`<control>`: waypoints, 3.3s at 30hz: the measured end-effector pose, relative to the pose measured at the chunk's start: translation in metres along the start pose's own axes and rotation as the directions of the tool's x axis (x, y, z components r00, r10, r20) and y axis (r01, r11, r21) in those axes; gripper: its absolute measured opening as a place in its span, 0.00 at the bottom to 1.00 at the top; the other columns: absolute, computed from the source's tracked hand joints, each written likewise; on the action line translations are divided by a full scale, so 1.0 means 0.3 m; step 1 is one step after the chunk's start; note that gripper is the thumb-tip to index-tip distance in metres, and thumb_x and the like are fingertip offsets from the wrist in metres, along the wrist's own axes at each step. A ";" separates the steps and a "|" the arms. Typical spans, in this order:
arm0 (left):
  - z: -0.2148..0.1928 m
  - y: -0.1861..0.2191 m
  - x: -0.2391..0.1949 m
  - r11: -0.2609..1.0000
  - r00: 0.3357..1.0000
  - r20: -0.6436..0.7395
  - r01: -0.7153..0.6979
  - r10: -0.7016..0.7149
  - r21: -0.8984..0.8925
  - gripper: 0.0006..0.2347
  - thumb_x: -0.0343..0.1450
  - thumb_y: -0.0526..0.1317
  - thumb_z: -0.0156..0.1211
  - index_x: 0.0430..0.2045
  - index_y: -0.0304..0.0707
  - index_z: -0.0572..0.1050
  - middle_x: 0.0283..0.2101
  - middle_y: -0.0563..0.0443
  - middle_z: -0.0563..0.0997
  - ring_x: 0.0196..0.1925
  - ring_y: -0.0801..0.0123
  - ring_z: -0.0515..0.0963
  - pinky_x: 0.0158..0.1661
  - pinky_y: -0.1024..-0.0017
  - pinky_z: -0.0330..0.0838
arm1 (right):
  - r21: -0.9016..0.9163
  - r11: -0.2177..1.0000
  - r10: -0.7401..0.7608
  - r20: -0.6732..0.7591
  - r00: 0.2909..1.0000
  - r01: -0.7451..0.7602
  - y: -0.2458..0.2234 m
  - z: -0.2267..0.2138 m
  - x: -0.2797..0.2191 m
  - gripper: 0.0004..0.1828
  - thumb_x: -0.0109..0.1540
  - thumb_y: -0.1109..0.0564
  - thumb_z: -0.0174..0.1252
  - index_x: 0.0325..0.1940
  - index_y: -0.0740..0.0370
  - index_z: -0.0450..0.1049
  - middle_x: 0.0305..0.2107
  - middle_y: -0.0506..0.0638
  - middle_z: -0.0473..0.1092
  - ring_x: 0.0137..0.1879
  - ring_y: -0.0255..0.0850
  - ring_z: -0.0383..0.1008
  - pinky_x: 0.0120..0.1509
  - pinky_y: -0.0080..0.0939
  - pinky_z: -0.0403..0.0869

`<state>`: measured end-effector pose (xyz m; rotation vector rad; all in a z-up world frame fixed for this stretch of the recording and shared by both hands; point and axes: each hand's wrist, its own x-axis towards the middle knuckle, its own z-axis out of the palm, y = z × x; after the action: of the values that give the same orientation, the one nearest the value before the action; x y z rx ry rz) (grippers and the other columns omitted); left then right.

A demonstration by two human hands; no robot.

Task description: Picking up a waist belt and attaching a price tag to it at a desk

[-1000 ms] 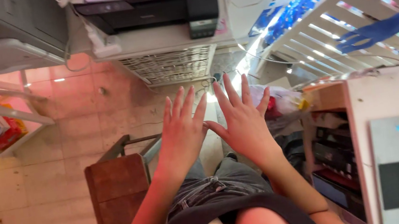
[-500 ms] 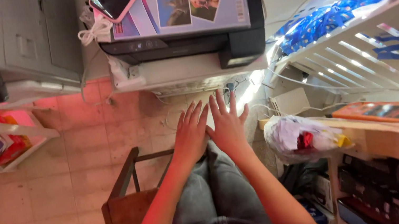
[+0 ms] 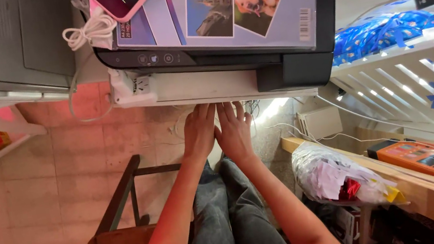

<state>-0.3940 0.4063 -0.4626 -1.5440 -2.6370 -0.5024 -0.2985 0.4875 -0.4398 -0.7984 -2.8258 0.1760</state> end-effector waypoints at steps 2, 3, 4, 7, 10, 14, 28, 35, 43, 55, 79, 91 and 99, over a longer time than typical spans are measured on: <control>-0.023 -0.002 0.008 1.000 1.000 -0.007 0.009 -0.010 -0.027 0.36 0.53 0.31 0.68 0.61 0.40 0.68 0.59 0.49 0.72 0.53 0.58 0.77 0.46 0.63 0.74 | -0.023 0.999 0.037 0.037 0.999 -0.036 0.004 -0.003 0.000 0.49 0.50 0.42 0.69 0.73 0.55 0.62 0.66 0.52 0.61 0.69 0.58 0.58 0.59 0.59 0.68; -0.037 -0.002 0.008 0.998 1.000 -0.016 0.015 -0.016 -0.053 0.36 0.54 0.30 0.69 0.62 0.39 0.68 0.58 0.46 0.73 0.49 0.57 0.79 0.43 0.63 0.75 | -0.048 0.996 0.077 0.070 0.995 -0.073 0.004 -0.008 -0.004 0.50 0.50 0.40 0.69 0.73 0.54 0.62 0.66 0.55 0.60 0.70 0.61 0.57 0.60 0.62 0.68; -0.035 -0.002 0.006 0.999 1.000 -0.015 0.018 -0.019 -0.052 0.36 0.54 0.30 0.69 0.62 0.39 0.68 0.58 0.46 0.73 0.49 0.57 0.79 0.43 0.63 0.75 | -0.047 0.996 0.075 0.072 0.995 -0.071 0.020 0.020 0.004 0.50 0.50 0.40 0.69 0.73 0.54 0.62 0.66 0.55 0.60 0.70 0.61 0.57 0.60 0.62 0.68; -0.050 0.006 0.007 0.998 0.998 0.043 0.049 -0.048 -0.028 0.31 0.56 0.31 0.69 0.57 0.39 0.71 0.60 0.49 0.72 0.44 0.56 0.80 0.38 0.61 0.77 | -0.019 0.995 0.102 0.147 0.984 -0.100 0.063 0.089 0.032 0.51 0.51 0.38 0.69 0.74 0.56 0.60 0.63 0.56 0.62 0.65 0.61 0.64 0.57 0.59 0.71; -0.103 0.023 0.013 0.995 0.991 0.098 0.094 -0.089 -0.046 0.25 0.59 0.31 0.70 0.53 0.39 0.73 0.61 0.49 0.70 0.43 0.54 0.81 0.36 0.61 0.79 | 0.030 0.989 0.136 0.212 0.968 -0.146 0.079 0.136 0.055 0.48 0.52 0.39 0.69 0.71 0.58 0.61 0.54 0.57 0.66 0.57 0.59 0.71 0.53 0.55 0.74; -0.164 0.042 -0.007 0.998 0.995 0.077 0.066 -0.065 -0.018 0.23 0.58 0.30 0.70 0.50 0.37 0.75 0.61 0.45 0.70 0.42 0.54 0.81 0.35 0.61 0.80 | 0.142 0.970 0.164 0.207 0.964 -0.195 0.028 0.064 0.046 0.46 0.53 0.45 0.68 0.71 0.61 0.59 0.53 0.59 0.63 0.55 0.60 0.71 0.53 0.54 0.76; -0.122 0.038 -0.201 0.995 0.998 -0.060 -0.025 0.031 0.100 0.18 0.62 0.33 0.66 0.45 0.46 0.76 0.46 0.53 0.75 0.46 0.67 0.77 0.37 0.73 0.75 | 0.097 0.961 0.266 -0.061 0.962 -0.260 -0.045 -0.065 -0.180 0.10 0.58 0.51 0.65 0.43 0.42 0.77 0.38 0.38 0.63 0.36 0.43 0.77 0.34 0.41 0.77; -0.217 0.030 -0.126 0.954 0.991 -0.057 0.103 -0.123 -0.283 0.11 0.65 0.43 0.68 0.37 0.49 0.76 0.42 0.57 0.73 0.49 0.61 0.74 0.46 0.60 0.71 | 0.091 0.973 0.216 -0.016 0.976 -0.214 0.010 -0.010 -0.198 0.12 0.51 0.47 0.70 0.36 0.42 0.76 0.34 0.38 0.63 0.31 0.44 0.77 0.30 0.45 0.78; -0.181 0.006 -0.032 0.773 0.807 -0.069 0.532 -0.587 -0.347 0.25 0.62 0.43 0.75 0.49 0.34 0.70 0.43 0.41 0.73 0.49 0.48 0.78 0.48 0.56 0.77 | 0.369 0.905 0.201 0.065 0.977 -0.211 -0.012 -0.075 -0.149 0.22 0.50 0.56 0.68 0.49 0.49 0.78 0.40 0.45 0.70 0.46 0.50 0.75 0.47 0.48 0.77; -0.083 -0.066 -0.121 0.562 0.899 0.246 0.421 -0.362 -0.712 0.04 0.63 0.35 0.61 0.25 0.41 0.71 0.31 0.44 0.76 0.39 0.45 0.81 0.43 0.57 0.74 | 0.458 0.874 0.071 0.211 0.975 -0.163 0.099 0.008 0.012 0.58 0.43 0.47 0.77 0.74 0.65 0.60 0.63 0.69 0.62 0.70 0.69 0.61 0.74 0.68 0.58; -0.165 -0.075 -0.014 0.216 0.541 0.674 0.834 -0.503 -0.508 0.30 0.63 0.71 0.64 0.44 0.48 0.82 0.41 0.44 0.85 0.51 0.51 0.82 0.49 0.55 0.75 | 0.776 0.631 0.084 -0.067 0.994 -0.001 -0.030 -0.194 -0.032 0.34 0.57 0.61 0.70 0.67 0.60 0.69 0.54 0.56 0.65 0.56 0.55 0.74 0.61 0.53 0.74; -0.218 -0.166 -0.218 -0.241 0.520 0.807 0.775 -0.280 -0.584 0.24 0.62 0.39 0.75 0.54 0.41 0.77 0.46 0.54 0.82 0.45 0.70 0.81 0.48 0.62 0.77 | 0.637 0.561 0.502 0.246 0.829 -0.528 -0.012 -0.139 -0.219 0.23 0.70 0.43 0.53 0.27 0.60 0.71 0.14 0.60 0.65 0.23 0.58 0.68 0.32 0.49 0.64; -0.438 -0.134 -0.167 -0.124 0.563 0.793 0.791 -0.234 -0.599 0.24 0.60 0.38 0.78 0.51 0.42 0.79 0.48 0.52 0.83 0.51 0.67 0.80 0.54 0.64 0.74 | 0.625 0.583 0.407 0.327 0.853 -0.519 -0.066 -0.095 -0.221 0.17 0.70 0.49 0.49 0.48 0.61 0.80 0.38 0.62 0.77 0.48 0.65 0.77 0.49 0.61 0.75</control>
<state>-0.4194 0.3068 -0.3584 -0.0558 -3.3150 -2.7641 -0.2468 0.4372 -0.4192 -1.3199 -2.2490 1.3476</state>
